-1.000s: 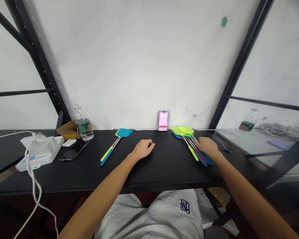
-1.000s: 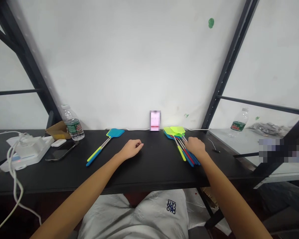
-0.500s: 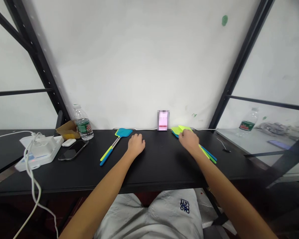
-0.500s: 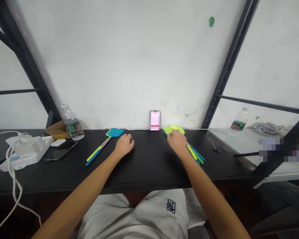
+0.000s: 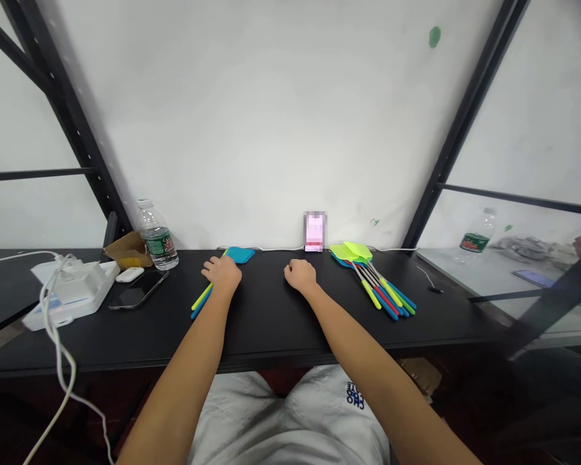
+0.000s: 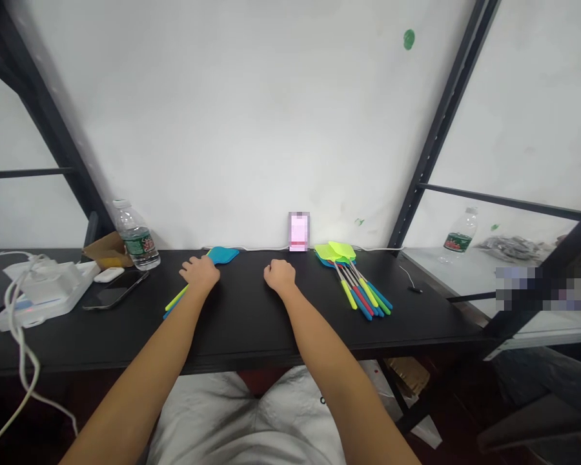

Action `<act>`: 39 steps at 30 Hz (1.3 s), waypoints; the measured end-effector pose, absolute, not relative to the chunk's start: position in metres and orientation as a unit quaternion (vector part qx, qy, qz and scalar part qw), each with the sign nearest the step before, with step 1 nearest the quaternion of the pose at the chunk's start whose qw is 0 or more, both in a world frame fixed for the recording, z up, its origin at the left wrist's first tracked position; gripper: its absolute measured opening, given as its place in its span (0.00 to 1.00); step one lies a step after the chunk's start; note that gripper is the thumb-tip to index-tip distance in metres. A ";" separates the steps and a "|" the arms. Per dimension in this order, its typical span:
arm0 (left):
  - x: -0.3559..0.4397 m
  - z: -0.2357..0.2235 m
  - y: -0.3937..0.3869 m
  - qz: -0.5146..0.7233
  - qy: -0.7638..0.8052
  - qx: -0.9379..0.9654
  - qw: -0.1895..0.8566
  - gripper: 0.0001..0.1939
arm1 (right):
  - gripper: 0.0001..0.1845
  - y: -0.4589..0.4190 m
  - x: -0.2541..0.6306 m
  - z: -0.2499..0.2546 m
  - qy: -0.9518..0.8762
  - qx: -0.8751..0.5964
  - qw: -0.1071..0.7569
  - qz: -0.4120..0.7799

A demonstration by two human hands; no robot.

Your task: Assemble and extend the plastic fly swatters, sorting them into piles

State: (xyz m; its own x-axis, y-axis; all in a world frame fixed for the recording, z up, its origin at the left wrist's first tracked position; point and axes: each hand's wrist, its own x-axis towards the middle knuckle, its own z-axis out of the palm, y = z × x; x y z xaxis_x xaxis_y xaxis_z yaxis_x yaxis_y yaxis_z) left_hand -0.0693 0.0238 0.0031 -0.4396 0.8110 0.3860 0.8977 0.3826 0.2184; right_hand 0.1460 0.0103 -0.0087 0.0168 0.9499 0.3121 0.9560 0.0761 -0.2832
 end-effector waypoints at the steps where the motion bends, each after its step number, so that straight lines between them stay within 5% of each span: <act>1: -0.071 0.003 0.025 -0.197 -0.827 -0.516 0.100 0.20 | 0.15 0.012 0.150 -0.009 -0.701 -0.677 0.223 0.008; 8: -0.069 0.004 0.027 -0.167 -0.833 -0.523 0.070 0.21 | 0.15 0.020 0.177 -0.008 -0.688 -0.661 0.280 0.107; 23: -0.050 0.003 0.019 -0.134 -0.781 -0.601 0.102 0.18 | 0.14 0.020 0.175 -0.009 -0.695 -0.661 0.261 0.105; 39: -0.038 0.005 0.018 -0.098 -0.722 -0.685 -0.003 0.17 | 0.14 0.019 0.175 -0.008 -0.694 -0.659 0.268 0.111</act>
State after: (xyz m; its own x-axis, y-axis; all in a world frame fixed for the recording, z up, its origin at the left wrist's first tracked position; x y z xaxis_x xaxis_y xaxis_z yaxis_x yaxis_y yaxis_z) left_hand -0.0380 0.0179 0.0052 -0.0603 0.9898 0.1288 0.9885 0.0413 0.1454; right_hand 0.1753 0.0187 -0.0080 0.0109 0.9744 0.2248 0.8552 0.1074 -0.5071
